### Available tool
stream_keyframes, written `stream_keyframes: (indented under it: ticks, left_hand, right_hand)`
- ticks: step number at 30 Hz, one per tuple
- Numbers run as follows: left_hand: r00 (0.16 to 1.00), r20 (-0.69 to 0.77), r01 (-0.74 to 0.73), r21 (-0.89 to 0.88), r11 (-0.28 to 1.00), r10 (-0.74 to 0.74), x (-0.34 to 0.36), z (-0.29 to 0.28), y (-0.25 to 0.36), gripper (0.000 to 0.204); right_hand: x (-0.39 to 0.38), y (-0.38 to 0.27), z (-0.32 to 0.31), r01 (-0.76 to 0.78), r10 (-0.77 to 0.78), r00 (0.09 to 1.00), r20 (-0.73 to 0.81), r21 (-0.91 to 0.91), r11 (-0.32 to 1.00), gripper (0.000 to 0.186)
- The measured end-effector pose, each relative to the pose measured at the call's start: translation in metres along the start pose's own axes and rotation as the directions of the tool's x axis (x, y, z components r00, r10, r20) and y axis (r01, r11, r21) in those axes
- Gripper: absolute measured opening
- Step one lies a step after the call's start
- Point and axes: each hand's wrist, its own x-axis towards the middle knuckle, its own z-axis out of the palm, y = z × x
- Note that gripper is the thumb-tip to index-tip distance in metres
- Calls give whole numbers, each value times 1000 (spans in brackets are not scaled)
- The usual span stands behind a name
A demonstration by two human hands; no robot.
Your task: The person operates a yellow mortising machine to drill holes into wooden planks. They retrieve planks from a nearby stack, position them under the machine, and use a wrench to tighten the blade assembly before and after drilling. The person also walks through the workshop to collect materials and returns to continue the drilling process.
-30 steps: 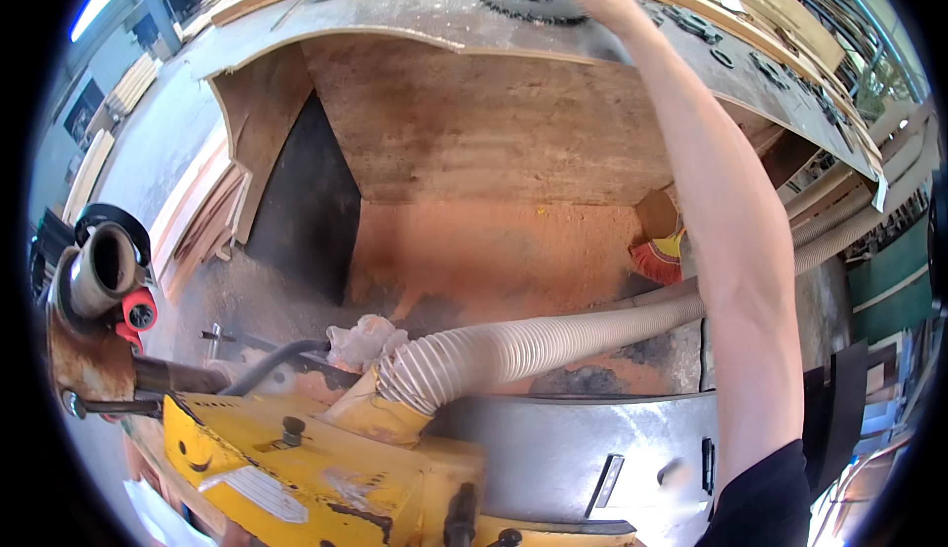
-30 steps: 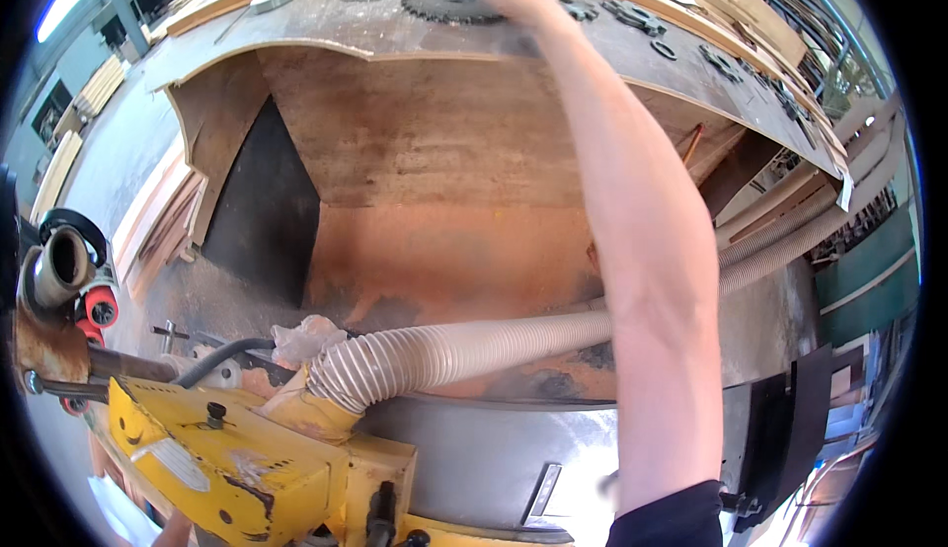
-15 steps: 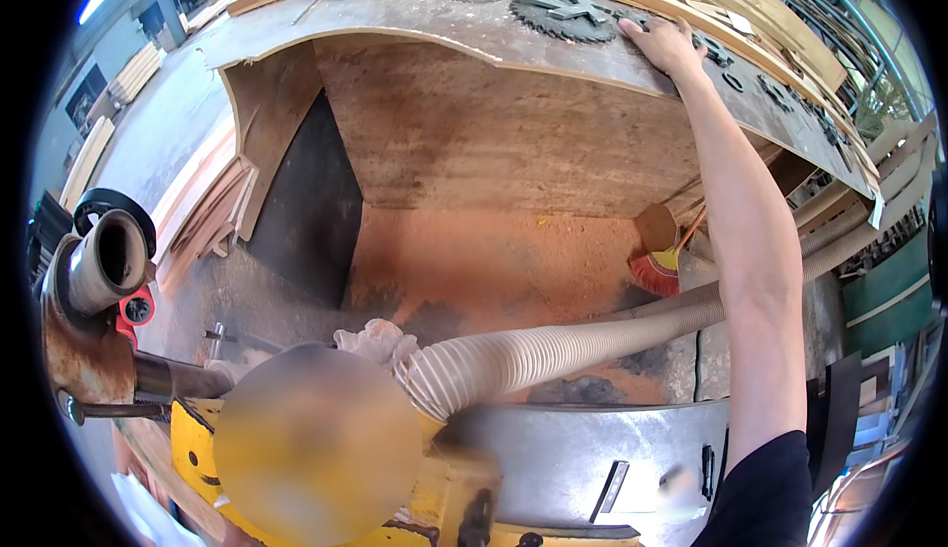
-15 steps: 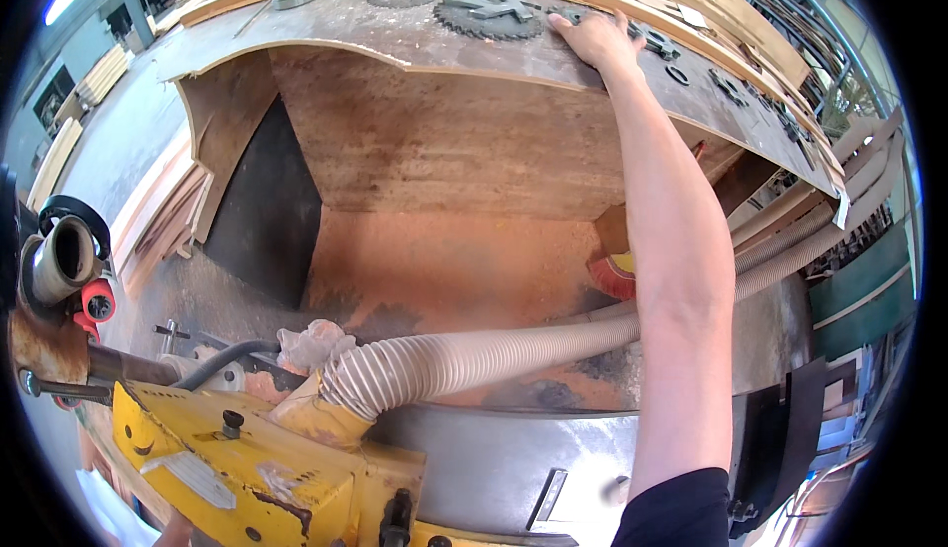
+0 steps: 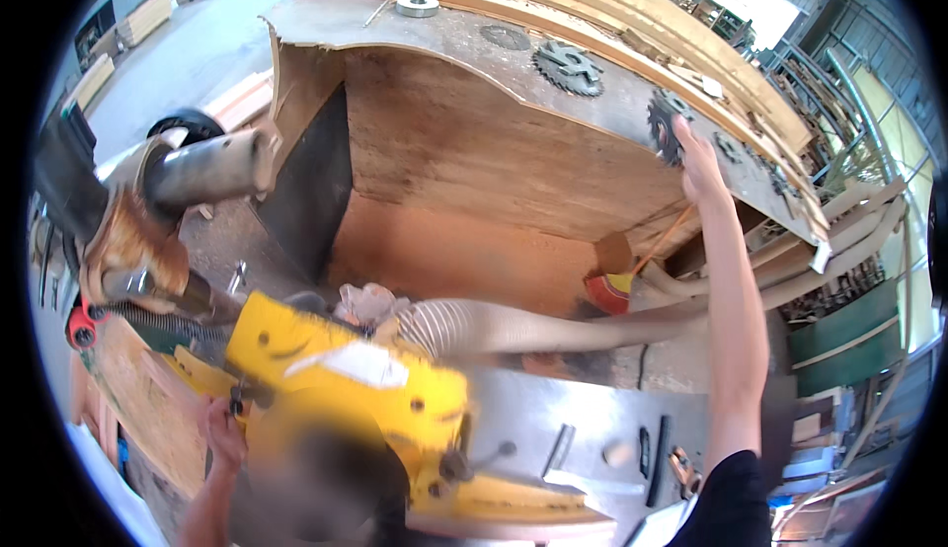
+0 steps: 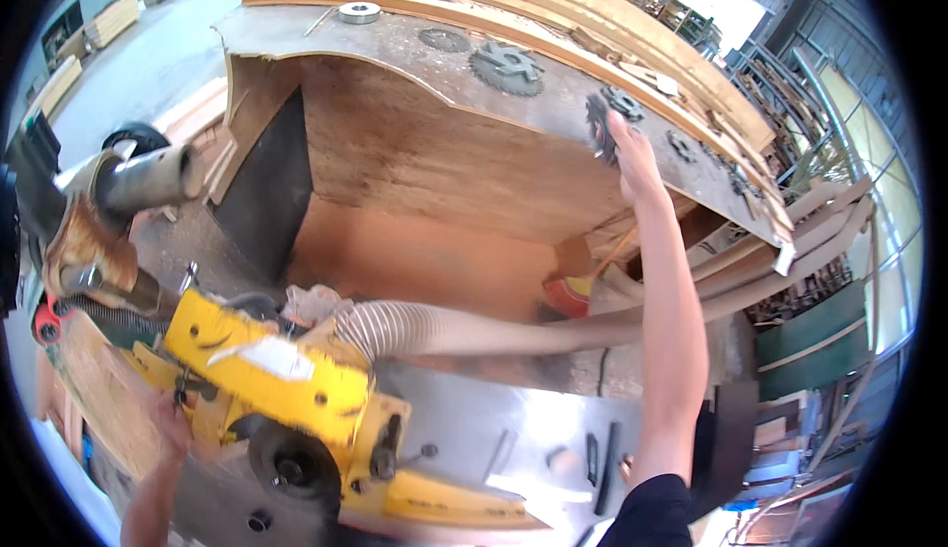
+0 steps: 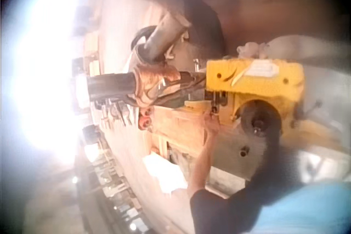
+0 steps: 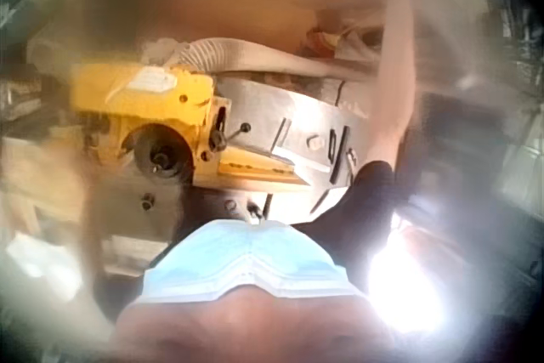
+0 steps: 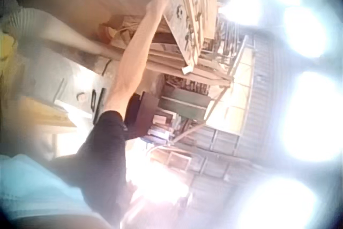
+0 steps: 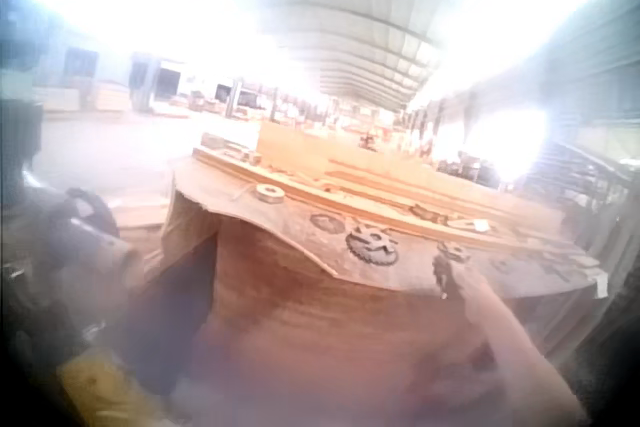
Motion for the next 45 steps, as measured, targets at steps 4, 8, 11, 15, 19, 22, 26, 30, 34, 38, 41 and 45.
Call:
stream_keyframes:
  ticks: [4,8,11,15,19,22,26,30,34,38,41,45]
  left_hand:
    - [999,-6,46,-5,999,-46,-11,-10,-1,7]
    - [997,-7,77,132,988,-77,-8,3,-24,11]
    - [999,-40,12,213,977,-3,-6,13,-39,15]
    - [1000,22,11,323,946,-19,1,5,-7,14]
    - [999,16,37,100,994,-39,-10,-10,-18,10]
    - [999,18,47,52,998,-48,-6,-9,-16,9]
    - [997,-70,-8,-551,834,-37,-21,-27,-9,9]
    - [987,148,56,-662,747,58,-115,-50,-9,11]
    - [518,769,694,-634,342,375,-204,-88,11,49]
    - [278,891,928,-346,140,359,-254,-105,14,51]
    - [327,894,874,-409,262,305,-264,-118,-14,35]
    - [413,892,804,-451,388,181,-276,-131,-55,26]
  right_hand:
    - [-199,-70,24,-250,224,963,153,820,515,54]
    - [-362,-102,43,-311,257,941,222,868,388,63]
    - [-468,-123,65,-379,346,910,230,800,466,51]
    - [-614,-125,100,-529,526,832,177,540,655,27]
    - [-750,-117,145,-720,732,675,93,301,626,20]
    - [-810,-124,176,-835,843,530,92,228,500,20]
    - [-833,-139,223,-808,799,579,161,243,537,25]
    - [-835,-130,263,-805,790,580,198,288,519,32]
    - [-822,-134,313,-821,835,508,212,413,395,31]
    - [-813,-132,348,-824,805,469,365,508,250,28]
    - [-817,-128,375,-827,740,470,480,532,181,26]
    - [-815,-113,422,-872,689,463,558,425,242,27]
